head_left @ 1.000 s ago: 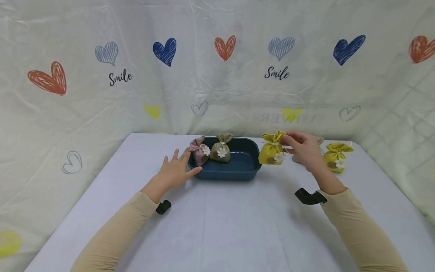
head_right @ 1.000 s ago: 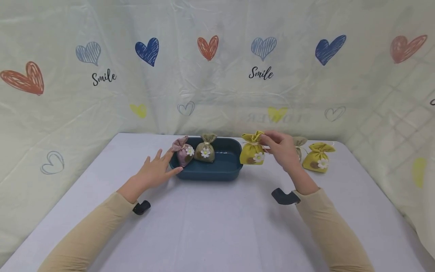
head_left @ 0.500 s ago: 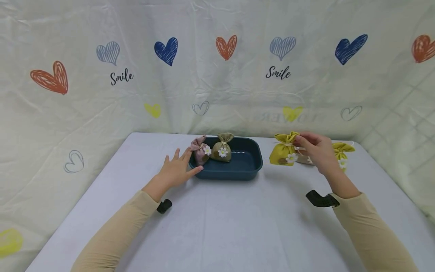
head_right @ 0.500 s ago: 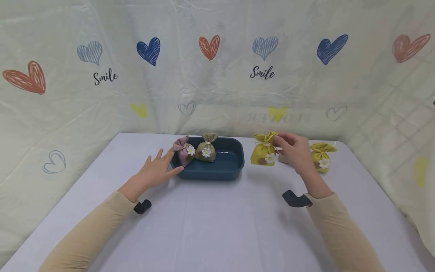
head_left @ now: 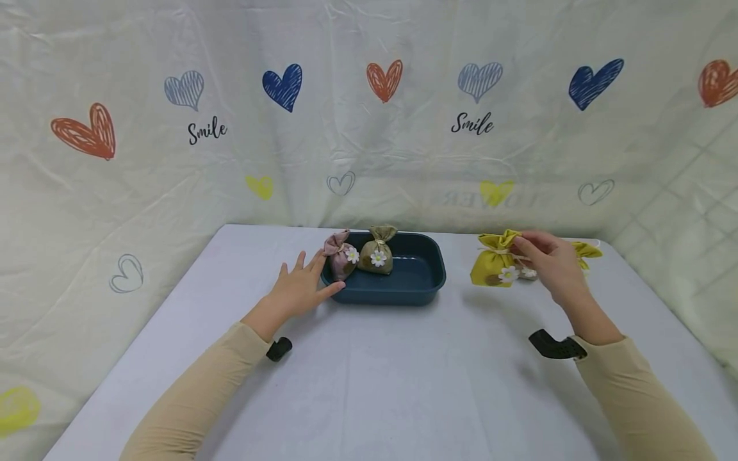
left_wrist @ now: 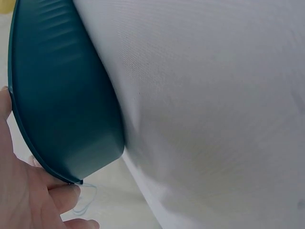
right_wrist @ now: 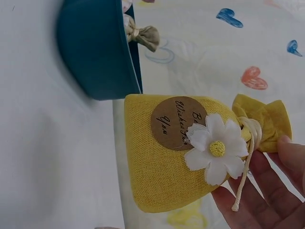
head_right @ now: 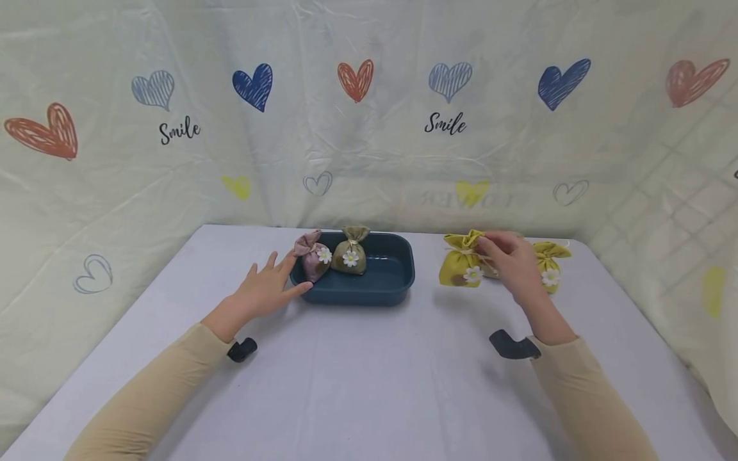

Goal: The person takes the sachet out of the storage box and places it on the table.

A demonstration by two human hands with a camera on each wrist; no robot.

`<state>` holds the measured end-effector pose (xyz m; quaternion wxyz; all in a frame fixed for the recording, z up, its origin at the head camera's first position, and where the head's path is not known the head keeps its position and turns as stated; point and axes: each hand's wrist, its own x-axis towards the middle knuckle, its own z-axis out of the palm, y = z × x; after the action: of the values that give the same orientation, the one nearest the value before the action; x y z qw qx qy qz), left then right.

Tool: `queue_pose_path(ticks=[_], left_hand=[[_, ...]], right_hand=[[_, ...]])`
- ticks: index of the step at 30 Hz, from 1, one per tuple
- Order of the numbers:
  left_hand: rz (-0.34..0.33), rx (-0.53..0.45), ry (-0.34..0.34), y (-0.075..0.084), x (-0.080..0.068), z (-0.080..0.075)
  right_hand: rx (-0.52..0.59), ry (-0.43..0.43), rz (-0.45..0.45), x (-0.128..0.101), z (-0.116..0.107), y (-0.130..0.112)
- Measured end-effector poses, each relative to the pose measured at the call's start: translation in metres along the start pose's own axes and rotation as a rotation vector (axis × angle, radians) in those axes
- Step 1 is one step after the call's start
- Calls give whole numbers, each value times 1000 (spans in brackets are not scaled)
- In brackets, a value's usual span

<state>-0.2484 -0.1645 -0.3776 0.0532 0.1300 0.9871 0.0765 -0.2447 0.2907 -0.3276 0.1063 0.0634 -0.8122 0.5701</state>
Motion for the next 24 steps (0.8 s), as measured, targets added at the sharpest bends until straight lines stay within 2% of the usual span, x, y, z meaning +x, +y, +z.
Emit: queue_pose_path(ticks=[8, 17, 24], left_hand=[[-5, 1, 0, 0, 0, 0], [-7, 0, -1, 0, 1, 1], [-3, -4, -3, 0, 0, 1]], right_hand=[[30, 34, 33, -2, -11, 1], [17, 60, 32, -5, -23, 9], [16, 86, 76, -9, -33, 15]])
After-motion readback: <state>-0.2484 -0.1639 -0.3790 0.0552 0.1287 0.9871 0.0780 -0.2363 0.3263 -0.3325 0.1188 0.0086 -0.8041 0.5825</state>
